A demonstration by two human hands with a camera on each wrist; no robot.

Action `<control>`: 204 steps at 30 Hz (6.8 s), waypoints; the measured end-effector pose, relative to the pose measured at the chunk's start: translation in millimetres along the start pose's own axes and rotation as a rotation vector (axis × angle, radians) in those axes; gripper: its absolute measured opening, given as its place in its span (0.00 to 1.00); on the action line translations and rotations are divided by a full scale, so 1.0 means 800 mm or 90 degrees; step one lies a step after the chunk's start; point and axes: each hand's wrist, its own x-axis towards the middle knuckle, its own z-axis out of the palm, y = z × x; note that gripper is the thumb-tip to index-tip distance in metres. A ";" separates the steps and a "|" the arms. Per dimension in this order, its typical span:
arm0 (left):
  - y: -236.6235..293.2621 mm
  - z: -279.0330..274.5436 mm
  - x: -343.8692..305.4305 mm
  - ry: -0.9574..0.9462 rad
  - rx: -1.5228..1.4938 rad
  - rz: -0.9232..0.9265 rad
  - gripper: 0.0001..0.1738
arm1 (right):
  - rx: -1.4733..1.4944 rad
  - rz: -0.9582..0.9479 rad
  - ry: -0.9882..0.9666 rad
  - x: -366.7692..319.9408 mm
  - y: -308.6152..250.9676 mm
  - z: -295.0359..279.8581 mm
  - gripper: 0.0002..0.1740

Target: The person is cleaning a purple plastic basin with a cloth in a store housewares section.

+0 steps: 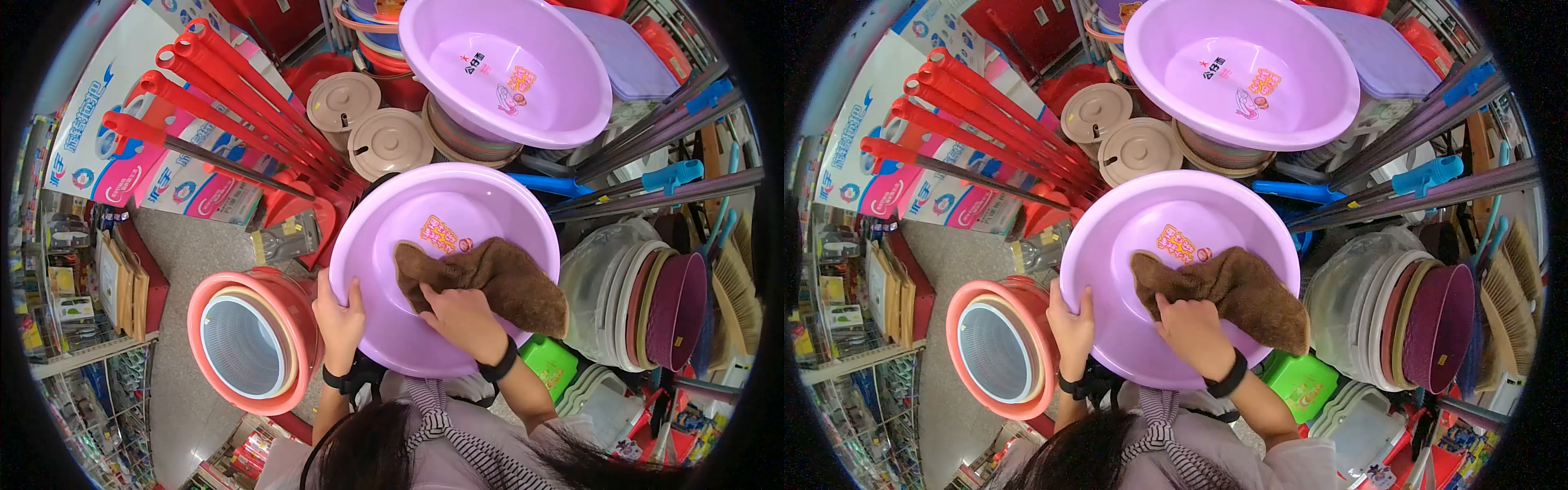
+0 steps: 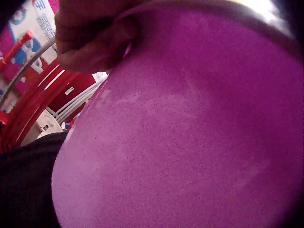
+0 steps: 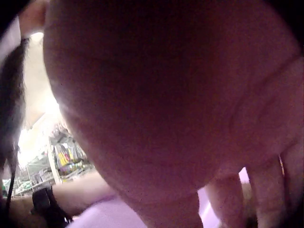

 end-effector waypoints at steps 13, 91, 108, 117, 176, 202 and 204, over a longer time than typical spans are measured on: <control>0.017 0.001 0.005 -0.033 -0.010 0.027 0.15 | 0.030 0.202 0.207 0.071 0.054 0.004 0.47; 0.010 0.013 0.000 -0.044 -0.007 0.065 0.16 | 0.217 -0.127 0.278 0.062 -0.051 -0.026 0.29; 0.011 0.007 -0.001 -0.070 -0.046 0.033 0.17 | -0.109 0.297 0.553 -0.013 0.032 -0.099 0.19; 0.014 0.012 0.003 -0.065 -0.037 0.074 0.17 | -0.115 0.190 0.617 0.044 0.002 -0.089 0.21; -0.016 -0.068 0.005 -0.161 -0.013 0.095 0.17 | -0.060 -0.161 0.505 0.035 -0.010 -0.088 0.28; 0.000 -0.038 -0.046 -0.080 0.020 -0.007 0.15 | -0.001 0.121 0.424 -0.019 0.075 -0.087 0.08; 0.004 -0.029 -0.064 -0.115 0.014 -0.033 0.17 | -0.089 0.106 0.480 -0.003 0.085 -0.087 0.12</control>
